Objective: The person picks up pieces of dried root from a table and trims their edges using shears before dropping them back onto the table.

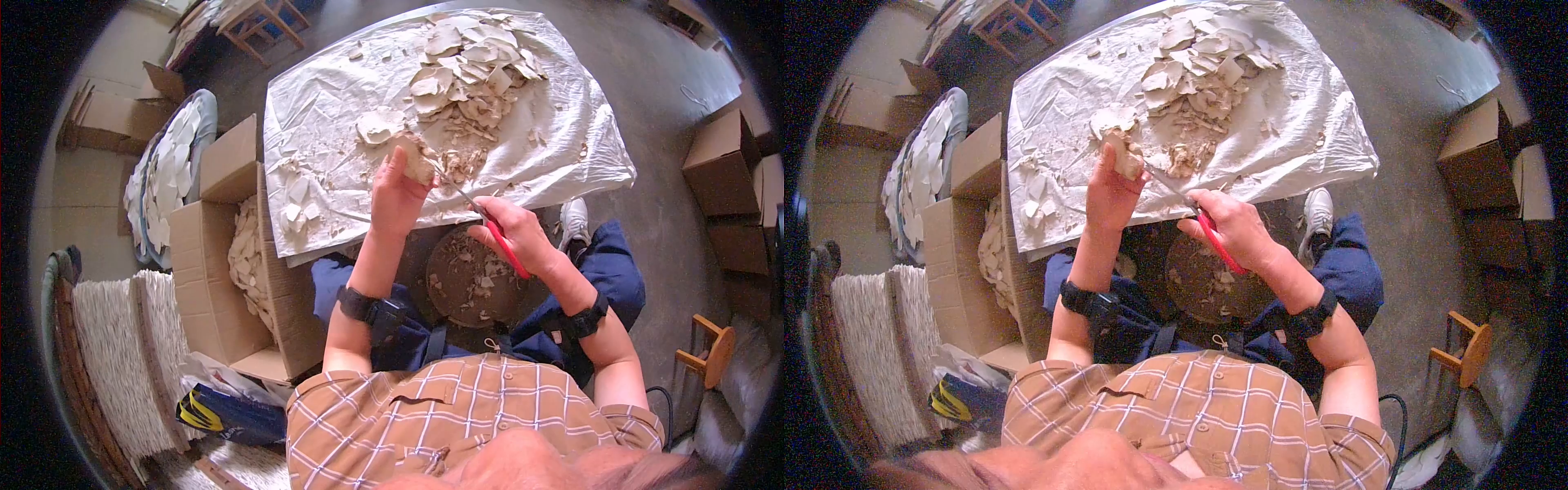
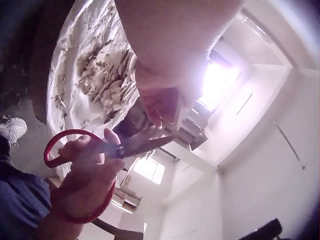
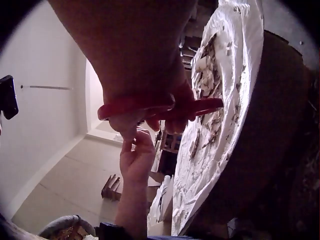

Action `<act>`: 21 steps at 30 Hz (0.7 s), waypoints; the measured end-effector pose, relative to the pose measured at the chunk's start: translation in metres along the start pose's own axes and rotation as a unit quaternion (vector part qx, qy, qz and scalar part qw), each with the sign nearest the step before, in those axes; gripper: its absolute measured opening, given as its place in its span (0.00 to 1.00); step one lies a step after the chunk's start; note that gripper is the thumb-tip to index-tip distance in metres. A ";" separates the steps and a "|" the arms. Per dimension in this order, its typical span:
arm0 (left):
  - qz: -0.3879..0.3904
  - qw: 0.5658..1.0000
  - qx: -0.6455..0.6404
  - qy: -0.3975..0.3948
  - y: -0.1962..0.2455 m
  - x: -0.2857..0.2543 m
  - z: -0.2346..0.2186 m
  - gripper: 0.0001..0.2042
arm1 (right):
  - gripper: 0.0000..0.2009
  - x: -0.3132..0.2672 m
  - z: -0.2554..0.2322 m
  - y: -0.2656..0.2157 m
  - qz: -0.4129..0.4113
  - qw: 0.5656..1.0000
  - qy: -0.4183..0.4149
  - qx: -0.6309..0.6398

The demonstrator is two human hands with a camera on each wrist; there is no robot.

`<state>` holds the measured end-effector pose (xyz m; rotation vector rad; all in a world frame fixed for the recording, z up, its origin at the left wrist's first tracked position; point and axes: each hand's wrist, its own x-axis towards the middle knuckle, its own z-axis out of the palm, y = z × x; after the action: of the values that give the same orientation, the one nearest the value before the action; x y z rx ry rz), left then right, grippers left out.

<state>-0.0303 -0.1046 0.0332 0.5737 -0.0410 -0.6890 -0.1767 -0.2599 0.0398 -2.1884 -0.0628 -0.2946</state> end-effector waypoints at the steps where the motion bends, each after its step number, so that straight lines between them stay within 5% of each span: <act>1: 0.006 0.999 0.020 -0.035 -0.001 0.000 0.000 0.10 | 0.22 0.000 -0.001 -0.002 0.005 1.000 -0.004 -0.002; 3: 0.010 0.997 0.040 -0.072 -0.004 0.000 0.004 0.10 | 0.22 0.000 -0.002 -0.003 0.011 1.000 -0.006 -0.005; 12: 0.061 0.978 0.199 -0.004 -0.013 -0.007 0.010 0.12 | 0.18 0.000 -0.003 -0.001 0.063 0.998 0.002 0.005; 17: 0.065 0.958 0.277 -0.022 -0.016 -0.008 0.006 0.12 | 0.19 0.001 -0.003 -0.003 0.034 0.992 0.026 -0.115; 21: 0.012 0.983 0.182 -0.006 -0.038 -0.016 0.012 0.11 | 0.18 0.002 0.003 0.000 0.028 0.987 0.069 -0.140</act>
<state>-0.0673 -0.1243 0.0263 0.9179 -0.1869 -0.6647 -0.1743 -0.2577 0.0384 -2.4368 0.1253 -0.4443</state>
